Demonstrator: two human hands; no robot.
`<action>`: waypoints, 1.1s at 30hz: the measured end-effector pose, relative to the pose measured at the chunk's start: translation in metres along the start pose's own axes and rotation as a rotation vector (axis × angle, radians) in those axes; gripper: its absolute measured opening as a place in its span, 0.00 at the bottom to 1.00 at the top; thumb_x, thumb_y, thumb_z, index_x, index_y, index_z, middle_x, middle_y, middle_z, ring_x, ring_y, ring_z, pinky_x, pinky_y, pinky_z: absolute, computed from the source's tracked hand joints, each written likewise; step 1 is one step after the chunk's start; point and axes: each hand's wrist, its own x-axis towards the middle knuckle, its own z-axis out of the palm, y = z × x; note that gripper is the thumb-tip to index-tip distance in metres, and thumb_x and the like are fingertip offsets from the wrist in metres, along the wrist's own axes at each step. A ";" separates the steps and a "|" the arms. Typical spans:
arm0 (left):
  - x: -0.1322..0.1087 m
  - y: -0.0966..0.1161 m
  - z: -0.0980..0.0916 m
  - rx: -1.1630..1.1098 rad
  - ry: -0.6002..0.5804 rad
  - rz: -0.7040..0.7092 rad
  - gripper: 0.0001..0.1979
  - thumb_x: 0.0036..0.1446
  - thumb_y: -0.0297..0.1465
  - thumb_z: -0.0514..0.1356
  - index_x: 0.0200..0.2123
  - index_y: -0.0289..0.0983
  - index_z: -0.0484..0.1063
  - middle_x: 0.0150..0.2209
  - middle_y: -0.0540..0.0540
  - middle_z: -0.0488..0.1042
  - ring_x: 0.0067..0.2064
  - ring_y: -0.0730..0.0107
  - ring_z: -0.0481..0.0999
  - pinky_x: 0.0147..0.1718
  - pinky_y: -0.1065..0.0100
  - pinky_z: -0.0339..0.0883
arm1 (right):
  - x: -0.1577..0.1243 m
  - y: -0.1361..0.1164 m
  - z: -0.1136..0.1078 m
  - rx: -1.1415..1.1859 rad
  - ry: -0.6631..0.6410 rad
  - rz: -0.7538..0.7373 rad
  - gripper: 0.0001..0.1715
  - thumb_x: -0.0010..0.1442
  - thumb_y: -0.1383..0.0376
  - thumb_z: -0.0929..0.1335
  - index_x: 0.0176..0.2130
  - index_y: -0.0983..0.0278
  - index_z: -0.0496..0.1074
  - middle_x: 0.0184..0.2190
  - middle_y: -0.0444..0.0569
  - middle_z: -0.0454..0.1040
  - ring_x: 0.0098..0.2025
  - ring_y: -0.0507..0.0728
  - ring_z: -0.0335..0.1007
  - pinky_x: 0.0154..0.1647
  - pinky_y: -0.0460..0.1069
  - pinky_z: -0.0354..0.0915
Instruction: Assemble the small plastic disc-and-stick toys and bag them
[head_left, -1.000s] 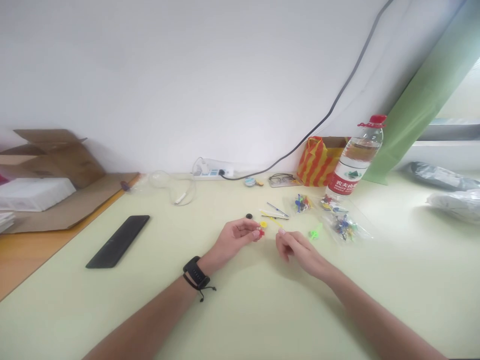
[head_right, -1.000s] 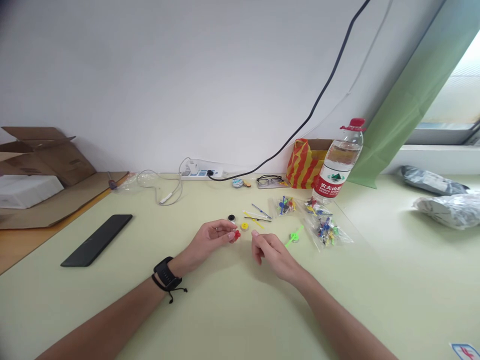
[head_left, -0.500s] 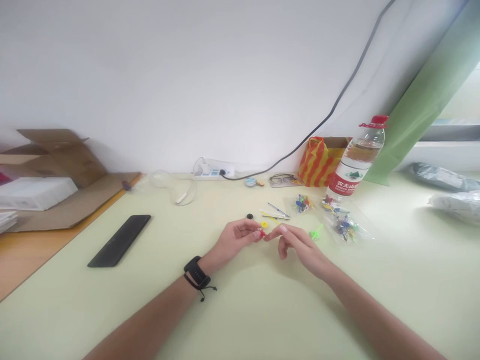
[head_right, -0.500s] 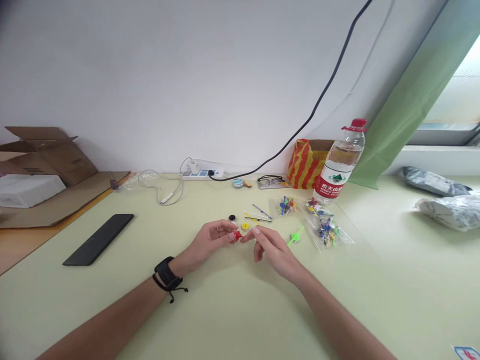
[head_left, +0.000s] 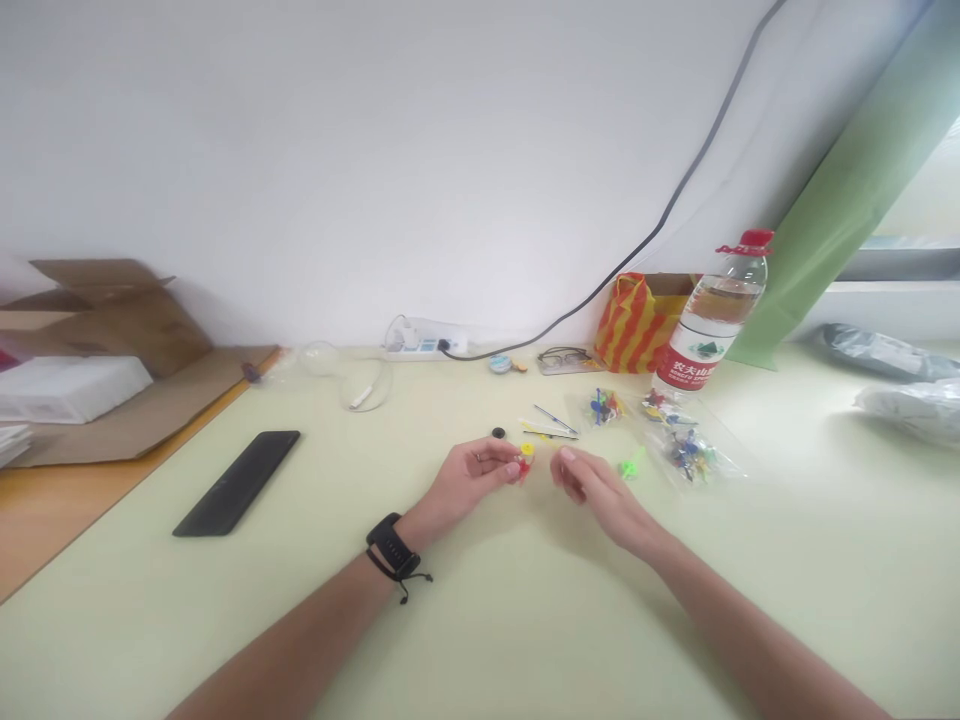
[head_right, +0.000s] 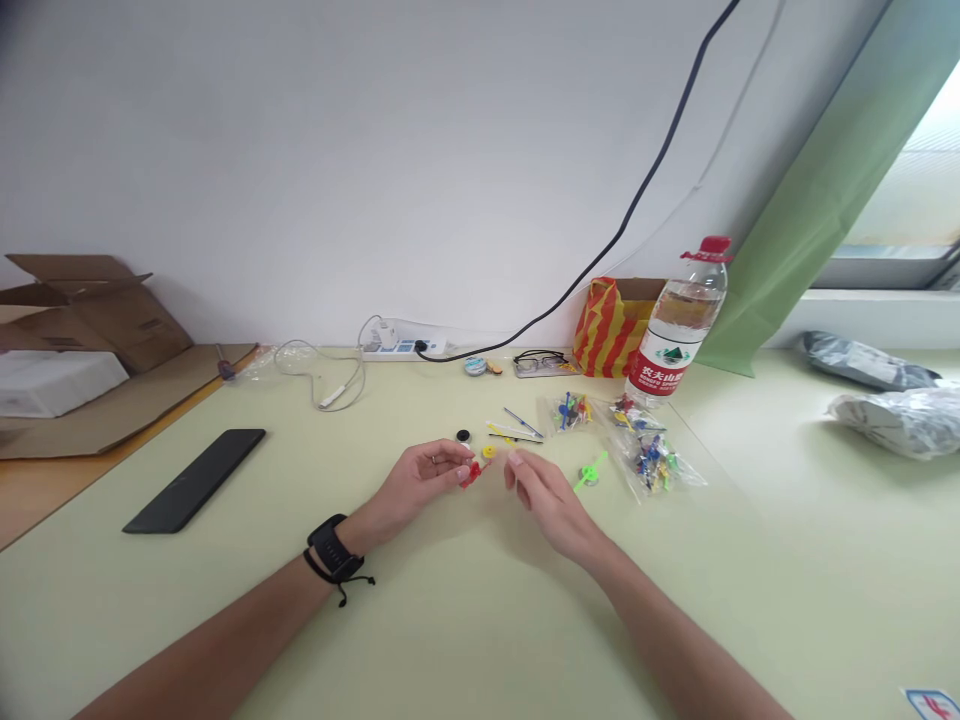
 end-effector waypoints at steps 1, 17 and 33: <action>0.000 0.000 0.000 -0.001 0.003 0.000 0.16 0.57 0.38 0.71 0.44 0.35 0.79 0.45 0.39 0.82 0.44 0.62 0.81 0.49 0.61 0.73 | 0.000 -0.001 -0.001 -0.029 -0.065 0.024 0.35 0.72 0.47 0.57 0.22 0.62 0.68 0.22 0.44 0.63 0.24 0.53 0.56 0.31 0.51 0.58; 0.000 0.001 0.000 0.000 0.002 -0.006 0.15 0.57 0.37 0.70 0.44 0.35 0.79 0.46 0.39 0.82 0.45 0.61 0.81 0.49 0.62 0.73 | 0.001 -0.002 -0.004 0.091 -0.106 0.042 0.37 0.69 0.39 0.57 0.35 0.64 0.77 0.39 0.54 0.81 0.27 0.54 0.69 0.40 0.54 0.68; 0.001 -0.001 -0.001 -0.006 0.004 -0.003 0.15 0.57 0.37 0.70 0.45 0.36 0.79 0.45 0.40 0.82 0.45 0.63 0.81 0.49 0.62 0.72 | 0.001 -0.007 -0.003 0.042 -0.114 0.040 0.32 0.71 0.44 0.58 0.35 0.63 0.75 0.38 0.52 0.79 0.27 0.53 0.70 0.38 0.53 0.68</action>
